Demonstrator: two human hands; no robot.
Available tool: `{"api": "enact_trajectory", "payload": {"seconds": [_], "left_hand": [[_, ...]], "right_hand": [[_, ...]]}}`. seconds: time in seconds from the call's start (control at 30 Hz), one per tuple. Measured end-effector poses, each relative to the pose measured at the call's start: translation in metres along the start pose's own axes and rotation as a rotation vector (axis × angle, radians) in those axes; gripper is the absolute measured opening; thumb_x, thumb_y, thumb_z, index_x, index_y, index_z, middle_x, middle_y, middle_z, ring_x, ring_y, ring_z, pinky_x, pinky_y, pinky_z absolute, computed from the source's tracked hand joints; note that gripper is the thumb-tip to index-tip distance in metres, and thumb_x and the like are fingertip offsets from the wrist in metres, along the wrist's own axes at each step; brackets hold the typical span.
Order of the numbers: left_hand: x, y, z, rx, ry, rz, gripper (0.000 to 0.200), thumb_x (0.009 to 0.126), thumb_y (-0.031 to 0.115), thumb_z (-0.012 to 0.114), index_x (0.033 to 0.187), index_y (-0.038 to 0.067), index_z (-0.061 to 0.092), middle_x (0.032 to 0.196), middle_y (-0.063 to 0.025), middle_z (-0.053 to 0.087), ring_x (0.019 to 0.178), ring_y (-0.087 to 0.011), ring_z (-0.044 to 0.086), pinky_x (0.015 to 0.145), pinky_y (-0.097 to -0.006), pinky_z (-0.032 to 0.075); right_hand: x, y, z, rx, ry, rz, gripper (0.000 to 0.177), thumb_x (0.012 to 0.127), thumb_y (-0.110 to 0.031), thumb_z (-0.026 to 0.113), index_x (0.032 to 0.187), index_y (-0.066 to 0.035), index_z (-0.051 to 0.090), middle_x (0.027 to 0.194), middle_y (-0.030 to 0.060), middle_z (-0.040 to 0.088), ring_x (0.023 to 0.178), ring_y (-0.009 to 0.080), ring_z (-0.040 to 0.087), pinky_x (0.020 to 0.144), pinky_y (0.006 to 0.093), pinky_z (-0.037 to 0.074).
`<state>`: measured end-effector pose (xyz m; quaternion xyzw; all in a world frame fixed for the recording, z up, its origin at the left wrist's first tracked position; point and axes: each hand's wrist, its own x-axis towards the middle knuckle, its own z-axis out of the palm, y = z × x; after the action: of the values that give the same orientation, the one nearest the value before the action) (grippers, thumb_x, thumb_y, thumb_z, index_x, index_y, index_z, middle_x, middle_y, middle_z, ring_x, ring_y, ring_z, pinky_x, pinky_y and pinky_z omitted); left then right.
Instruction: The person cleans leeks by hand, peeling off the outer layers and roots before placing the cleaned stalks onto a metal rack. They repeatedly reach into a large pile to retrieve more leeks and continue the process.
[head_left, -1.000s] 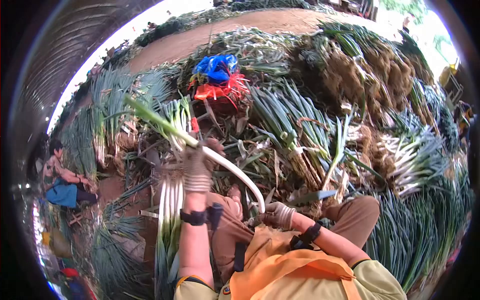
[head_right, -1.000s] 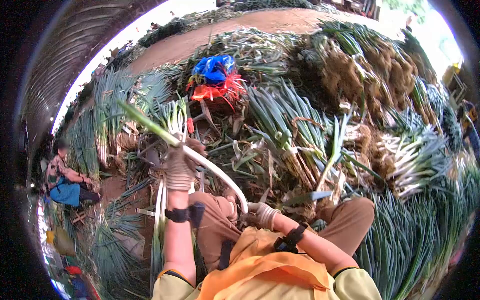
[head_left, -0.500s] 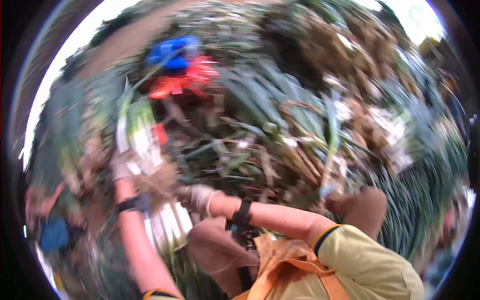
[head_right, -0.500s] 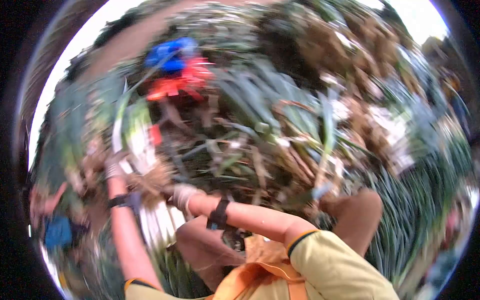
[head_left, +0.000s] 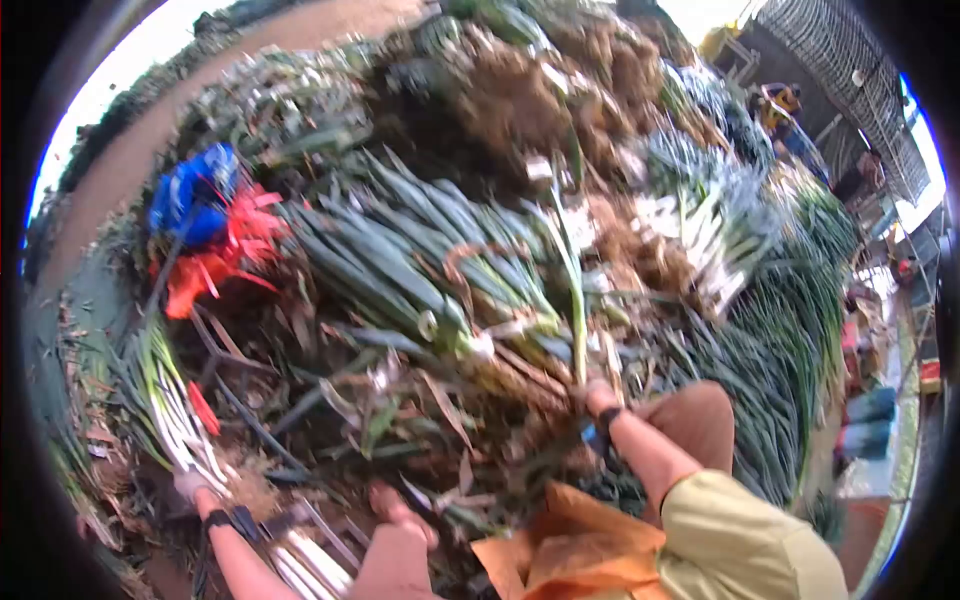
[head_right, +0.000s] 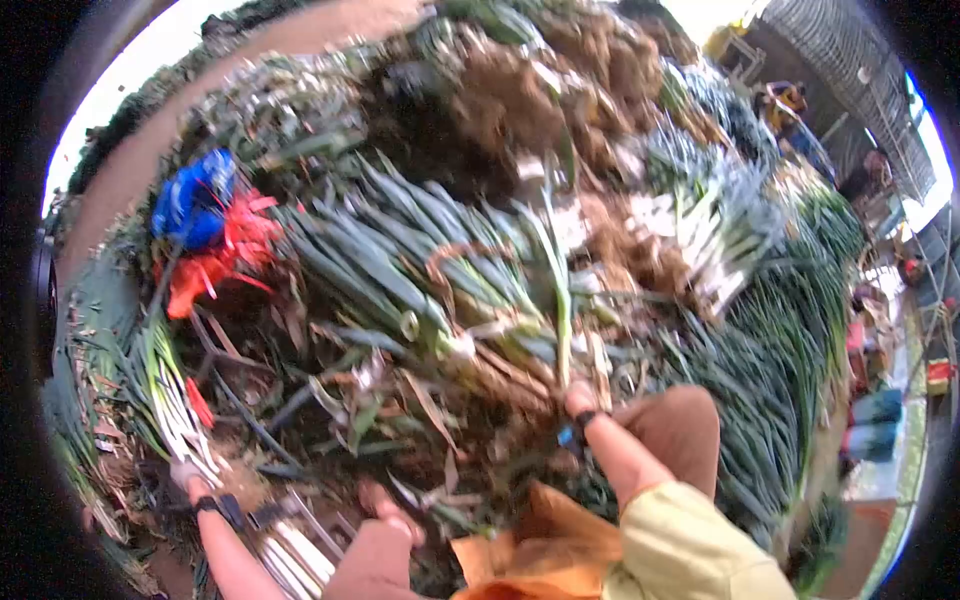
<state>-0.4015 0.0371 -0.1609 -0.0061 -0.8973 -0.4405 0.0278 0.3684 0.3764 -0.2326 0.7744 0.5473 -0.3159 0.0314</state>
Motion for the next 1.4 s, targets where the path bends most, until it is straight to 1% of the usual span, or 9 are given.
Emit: {"api": "enact_trajectory", "payload": {"seconds": [0.03,0.27,0.37,0.5,0.63,0.77,0.9,1.17,1.4], "left_hand": [[-0.012,0.020,-0.003,0.497,0.000,0.026,0.037,0.074,0.031,0.063,0.096,0.001,0.059,0.086,-0.0082,0.061,0.073,-0.0164,0.054,0.063,-0.0326,0.044],[-0.066,0.040,0.028,-0.332,0.067,0.112,0.030,0.086,0.029,0.048,0.100,0.003,0.054,0.076,-0.0040,0.053,0.058,-0.0191,0.046,0.054,-0.0300,0.042],[-0.174,0.077,0.053,-0.609,-0.982,0.057,0.022,0.083,0.029,0.045,0.088,0.008,0.051,0.076,-0.0111,0.055,0.067,-0.0196,0.052,0.055,-0.0353,0.043],[-0.414,0.179,0.037,-0.487,-1.700,-0.247,0.024,0.086,0.023,0.038,0.105,0.009,0.043,0.108,-0.0173,0.050,0.102,-0.0353,0.048,0.076,-0.0530,0.043],[-0.544,0.190,0.078,-0.681,-1.729,-1.012,0.031,0.083,0.029,0.054,0.110,0.018,0.042,0.103,-0.0153,0.050,0.076,-0.0357,0.057,0.061,-0.0499,0.049],[-0.558,0.250,0.040,-0.730,-1.448,-0.579,0.023,0.081,0.024,0.056,0.089,0.005,0.047,0.063,-0.0081,0.050,0.047,-0.0218,0.049,0.042,-0.0356,0.047],[-0.571,0.318,-0.056,-0.710,-1.382,0.123,0.037,0.086,0.040,0.042,0.095,0.005,0.052,0.073,-0.0050,0.054,0.065,-0.0161,0.053,0.062,-0.0299,0.045],[-0.567,0.360,-0.115,-1.082,-1.158,0.235,0.047,0.074,0.023,0.067,0.112,0.003,0.049,0.097,-0.0062,0.055,0.084,-0.0178,0.056,0.070,-0.0309,0.048],[-0.589,0.336,-0.121,-1.046,-1.094,0.193,0.044,0.074,0.022,0.068,0.110,0.004,0.051,0.093,-0.0043,0.057,0.078,-0.0161,0.057,0.067,-0.0290,0.049]], "right_hand": [[0.001,0.012,0.006,0.006,0.055,-0.051,0.047,0.065,-0.041,0.065,0.098,-0.008,0.060,0.091,0.0136,0.061,0.081,0.0271,0.057,0.071,0.0366,0.044],[-0.034,-0.040,-0.038,0.003,-0.411,-0.261,0.062,0.059,-0.050,0.065,0.098,-0.002,0.059,0.094,0.0144,0.061,0.086,0.0266,0.057,0.074,0.0344,0.044],[-0.074,-0.045,-0.034,0.112,-0.364,-0.403,0.054,0.062,-0.050,0.062,0.089,-0.003,0.063,0.082,0.0138,0.064,0.076,0.0260,0.061,0.068,0.0347,0.046],[-0.200,-0.055,-0.054,0.212,-0.481,-0.579,0.042,0.065,-0.039,0.065,0.080,0.000,0.061,0.070,0.0091,0.062,0.063,0.0153,0.057,0.058,0.0304,0.046],[-0.290,-0.027,-0.065,0.080,-0.623,-0.774,0.036,0.069,-0.036,0.061,0.083,-0.003,0.058,0.070,0.0087,0.062,0.064,0.0163,0.060,0.057,0.0321,0.047],[-0.315,-0.019,-0.118,0.031,-0.452,-0.841,0.036,0.071,-0.034,0.058,0.095,-0.007,0.056,0.077,0.0147,0.061,0.073,0.0256,0.060,0.065,0.0359,0.046],[-0.292,-0.010,-0.109,0.616,-0.560,-1.009,0.023,0.075,-0.022,0.060,0.091,-0.006,0.058,0.074,0.0013,0.059,0.064,0.0085,0.047,0.058,0.0284,0.044],[-0.307,0.012,-0.146,0.499,-0.712,-1.164,0.052,0.073,-0.018,0.067,0.119,-0.004,0.047,0.091,0.0036,0.061,0.083,0.0082,0.050,0.075,0.0249,0.043],[-0.331,-0.069,-0.205,1.150,-0.771,-0.896,0.029,0.076,-0.020,0.065,0.097,0.000,0.061,0.078,0.0032,0.061,0.066,0.0079,0.052,0.058,0.0222,0.044]]}}
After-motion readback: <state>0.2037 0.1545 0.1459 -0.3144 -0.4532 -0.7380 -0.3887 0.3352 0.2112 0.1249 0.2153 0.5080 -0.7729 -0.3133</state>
